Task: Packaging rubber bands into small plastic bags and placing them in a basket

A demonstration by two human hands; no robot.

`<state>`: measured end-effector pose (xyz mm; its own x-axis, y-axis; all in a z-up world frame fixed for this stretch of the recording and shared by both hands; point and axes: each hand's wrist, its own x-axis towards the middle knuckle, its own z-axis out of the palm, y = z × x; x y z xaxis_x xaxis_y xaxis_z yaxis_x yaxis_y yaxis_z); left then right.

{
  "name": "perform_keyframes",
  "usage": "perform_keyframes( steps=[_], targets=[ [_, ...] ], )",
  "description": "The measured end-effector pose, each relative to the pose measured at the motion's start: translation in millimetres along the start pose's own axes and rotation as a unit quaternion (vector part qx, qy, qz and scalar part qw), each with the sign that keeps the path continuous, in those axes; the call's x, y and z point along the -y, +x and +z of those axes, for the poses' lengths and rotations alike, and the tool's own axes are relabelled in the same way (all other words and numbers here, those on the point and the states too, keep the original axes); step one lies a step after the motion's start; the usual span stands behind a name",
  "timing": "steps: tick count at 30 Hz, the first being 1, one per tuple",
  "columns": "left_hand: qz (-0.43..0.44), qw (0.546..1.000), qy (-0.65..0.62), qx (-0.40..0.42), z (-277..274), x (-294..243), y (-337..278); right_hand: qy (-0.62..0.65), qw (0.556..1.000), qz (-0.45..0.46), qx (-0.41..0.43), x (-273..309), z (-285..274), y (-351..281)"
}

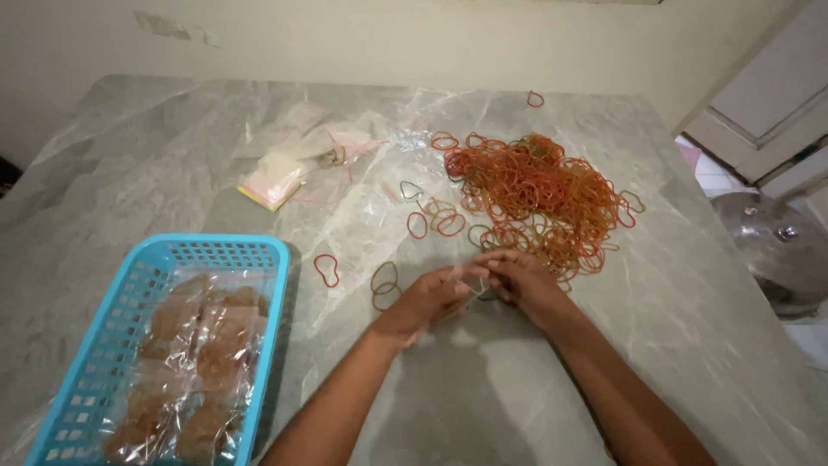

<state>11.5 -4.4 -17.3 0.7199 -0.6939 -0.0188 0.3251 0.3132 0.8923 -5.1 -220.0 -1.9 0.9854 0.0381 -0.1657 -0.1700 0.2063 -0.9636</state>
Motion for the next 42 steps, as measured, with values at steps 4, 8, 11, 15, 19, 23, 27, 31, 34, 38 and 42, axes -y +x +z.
perform_keyframes(
  steps=[4, 8, 11, 15, 19, 23, 27, 31, 34, 38, 42],
  targets=[
    [0.022, 0.999, -0.027, -0.021, 10, -12, -5, 0.009, 1.000, -0.006, 0.004, -5, -4, 5],
    [0.012, 1.000, -0.012, -0.024, 20, -26, -10, 0.008, 1.000, -0.001, -0.003, -7, -7, 6],
    [0.008, 0.999, 0.025, -0.020, 8, -13, -4, 0.003, 1.000, -0.004, -0.009, -9, -11, 9],
    [0.000, 0.999, 0.005, -0.038, 8, -13, -3, -0.004, 1.000, -0.011, -0.014, 2, -1, 1],
    [0.003, 0.999, -0.001, -0.032, 9, -3, -3, -0.014, 1.000, -0.015, -0.015, 2, -4, -5],
    [0.001, 0.999, 0.005, -0.033, 12, -26, -9, -0.003, 1.000, 0.010, -0.010, 4, 3, 3],
    [-0.051, 0.998, 0.032, -0.037, 19, -35, -9, 0.002, 0.999, 0.038, -0.005, 8, -2, 0],
    [-0.073, 0.996, 0.047, -0.035, 24, -43, -10, -0.009, 0.998, 0.052, -0.023, 11, -2, -3],
    [-0.068, 0.994, 0.073, -0.039, 22, -46, -11, 0.027, 0.999, 0.036, 0.006, 5, -2, 2],
    [-0.024, 0.999, 0.037, 0.002, 17, -42, -12, 0.015, 0.998, 0.055, -0.029, -4, -8, 5],
    [-0.033, 0.999, 0.034, 0.000, 17, -44, -13, 0.018, 0.999, 0.039, -0.013, -1, -6, 3]
  ],
)
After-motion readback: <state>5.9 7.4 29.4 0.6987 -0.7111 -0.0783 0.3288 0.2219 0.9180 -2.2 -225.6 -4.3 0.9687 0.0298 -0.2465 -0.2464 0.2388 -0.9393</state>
